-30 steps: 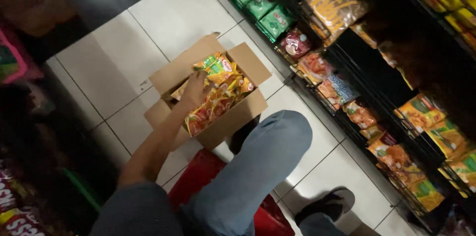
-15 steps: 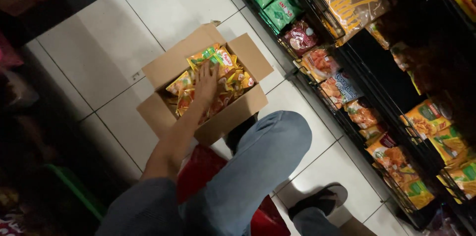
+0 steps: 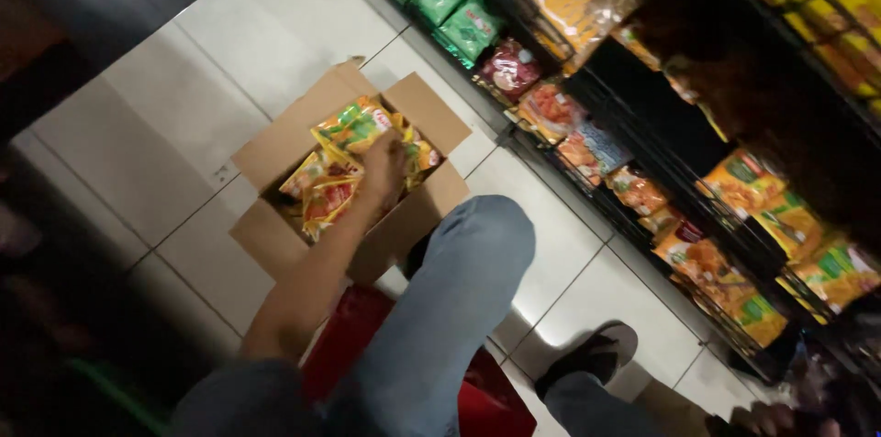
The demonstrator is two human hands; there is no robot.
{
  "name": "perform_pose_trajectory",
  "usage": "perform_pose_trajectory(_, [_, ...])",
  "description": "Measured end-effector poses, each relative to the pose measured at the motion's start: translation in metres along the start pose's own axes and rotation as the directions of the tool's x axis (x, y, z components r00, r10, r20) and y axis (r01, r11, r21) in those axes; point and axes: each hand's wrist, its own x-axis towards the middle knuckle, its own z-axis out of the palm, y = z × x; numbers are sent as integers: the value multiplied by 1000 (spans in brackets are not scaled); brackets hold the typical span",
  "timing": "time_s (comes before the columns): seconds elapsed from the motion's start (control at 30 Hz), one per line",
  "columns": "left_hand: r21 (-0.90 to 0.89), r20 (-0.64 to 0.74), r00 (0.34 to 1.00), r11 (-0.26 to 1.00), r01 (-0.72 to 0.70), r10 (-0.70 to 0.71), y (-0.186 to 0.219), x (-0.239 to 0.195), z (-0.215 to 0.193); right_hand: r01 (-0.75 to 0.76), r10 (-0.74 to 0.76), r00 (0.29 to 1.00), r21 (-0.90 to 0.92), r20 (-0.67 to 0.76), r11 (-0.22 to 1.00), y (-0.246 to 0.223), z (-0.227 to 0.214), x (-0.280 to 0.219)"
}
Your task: The person sits on the floor in a grocery store aisle and repeatedly picks yellow snack packets from a cardboard box. They scan each packet with a handheld barcode scanner and place it onto the shelf. The person continues this cycle of picking, scanning, and placing packets throughout the clip.
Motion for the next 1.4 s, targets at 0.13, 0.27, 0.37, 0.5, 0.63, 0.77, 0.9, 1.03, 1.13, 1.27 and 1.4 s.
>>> perform_pose_trajectory(0.13, [-458, 52, 975, 862, 217, -218, 90, 27, -37, 120, -132, 990, -178, -58, 977, 36, 16, -11])
perform_pose_trajectory(0.27, [-765, 297, 948, 566, 306, -112, 204, 63, -74, 197, -320, 930, -489, -182, 850, 49, 141, -28])
perform_pose_trajectory(0.37, [-699, 526, 850, 589, 406, 38, 310, 76, -101, 138, -225, 972, -604, -70, 785, 45, 179, -28])
perform_pose_trajectory(0.5, [-771, 564, 722, 568, 287, 401, 373, 58, -41, 133, -246, 969, -787, -24, 603, 43, 217, -14])
perform_pose_trajectory(0.63, [-671, 740, 514, 530, 519, 434, 424, 4, 4, 185, -294, 955, -675, -48, 714, 57, 234, -6])
perform_pose_trajectory(0.77, [-509, 859, 397, 445, 737, 325, 427, -37, 26, 161, -311, 943, -660, -116, 734, 68, 224, -9])
perform_pose_trajectory(0.9, [-414, 909, 333, 453, 790, 251, 432, -56, 27, 118, -299, 942, -687, -150, 717, 64, 221, -11])
perform_pose_trajectory(1.03, [-370, 927, 260, 554, 746, 270, 445, -67, 22, 100, -293, 932, -625, -215, 774, 67, 212, -7])
perform_pose_trajectory(1.13, [-419, 908, 313, 587, 693, 279, 428, -70, 37, 141, -292, 929, -514, -227, 846, 65, 217, -6])
perform_pose_trajectory(1.27, [-483, 875, 365, 631, 607, 319, 441, -61, 23, 156, -207, 933, -190, -294, 969, 38, 252, -13])
perform_pose_trajectory(1.4, [-470, 872, 430, 642, 605, 234, 437, -58, 24, 163, -188, 928, -104, -321, 981, 45, 230, -10])
